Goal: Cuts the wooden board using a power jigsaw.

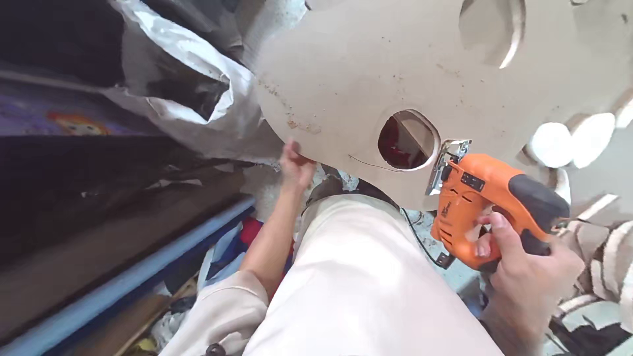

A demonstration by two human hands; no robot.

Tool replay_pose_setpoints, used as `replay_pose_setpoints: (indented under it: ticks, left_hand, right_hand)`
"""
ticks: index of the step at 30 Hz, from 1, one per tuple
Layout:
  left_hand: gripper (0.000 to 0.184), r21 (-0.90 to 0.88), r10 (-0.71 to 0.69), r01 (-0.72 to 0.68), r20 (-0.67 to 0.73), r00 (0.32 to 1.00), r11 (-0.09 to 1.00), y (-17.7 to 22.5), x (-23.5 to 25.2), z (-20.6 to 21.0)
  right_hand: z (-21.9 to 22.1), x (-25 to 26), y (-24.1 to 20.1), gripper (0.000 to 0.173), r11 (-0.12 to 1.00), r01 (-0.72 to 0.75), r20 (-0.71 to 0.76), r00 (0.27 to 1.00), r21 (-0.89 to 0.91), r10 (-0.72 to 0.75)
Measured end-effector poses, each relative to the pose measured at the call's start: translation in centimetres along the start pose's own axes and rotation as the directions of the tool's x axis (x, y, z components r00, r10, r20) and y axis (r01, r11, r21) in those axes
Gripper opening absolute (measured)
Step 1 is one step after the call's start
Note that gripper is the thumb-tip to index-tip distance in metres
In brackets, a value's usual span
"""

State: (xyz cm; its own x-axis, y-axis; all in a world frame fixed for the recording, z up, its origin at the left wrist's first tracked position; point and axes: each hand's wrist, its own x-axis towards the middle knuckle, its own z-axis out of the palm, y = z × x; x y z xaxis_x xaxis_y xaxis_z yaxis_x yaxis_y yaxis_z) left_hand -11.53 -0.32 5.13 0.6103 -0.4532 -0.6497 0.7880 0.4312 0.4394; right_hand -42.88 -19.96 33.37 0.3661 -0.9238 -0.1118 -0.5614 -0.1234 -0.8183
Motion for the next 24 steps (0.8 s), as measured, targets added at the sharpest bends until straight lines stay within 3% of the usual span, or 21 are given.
replay_pose_setpoints:
  ticks: [3, 5, 8, 10, 14, 24]
  left_hand:
    - [0.045, 0.363, 0.092, -0.1, 0.041, 0.995, 0.927, 7.7, 3.3, 0.1]
    - [0.051, 0.555, 0.051, -0.084, 0.074, 0.996, 0.828, 11.5, 5.9, 1.2]
    - [0.051, 0.707, -0.043, -0.037, 0.095, 0.995, 0.706, 13.6, 8.2, 4.1]
    - [0.055, 0.772, -0.041, -0.037, 0.082, 0.996, 0.634, 13.1, 8.5, 5.3]
    - [0.048, 0.786, -0.024, -0.031, 0.059, 0.998, 0.617, 11.4, 6.4, 4.3]
    - [0.046, 0.695, -0.103, 0.1, -0.037, 0.994, 0.712, 5.3, -2.8, -1.6]
  right_hand:
    - [0.3, -2.2, -0.3, 0.026, 0.996, -0.064, -0.065, 0.996, 0.055, 0.067]
    - [0.5, -3.2, 0.1, 0.026, 0.993, -0.087, -0.101, 0.99, 0.081, 0.095]
    - [1.0, -4.6, 1.0, 0.028, 0.989, -0.096, -0.146, 0.983, 0.109, 0.112]
    - [1.3, -5.6, 1.5, 0.028, 0.986, -0.105, -0.192, 0.973, 0.128, 0.128]
    - [0.7, -7.4, 2.0, 0.026, 0.975, -0.147, -0.249, 0.95, 0.168, 0.186]
    - [-1.8, -7.3, 5.8, 0.03, 0.965, -0.246, -0.273, 0.926, 0.09, 0.261]
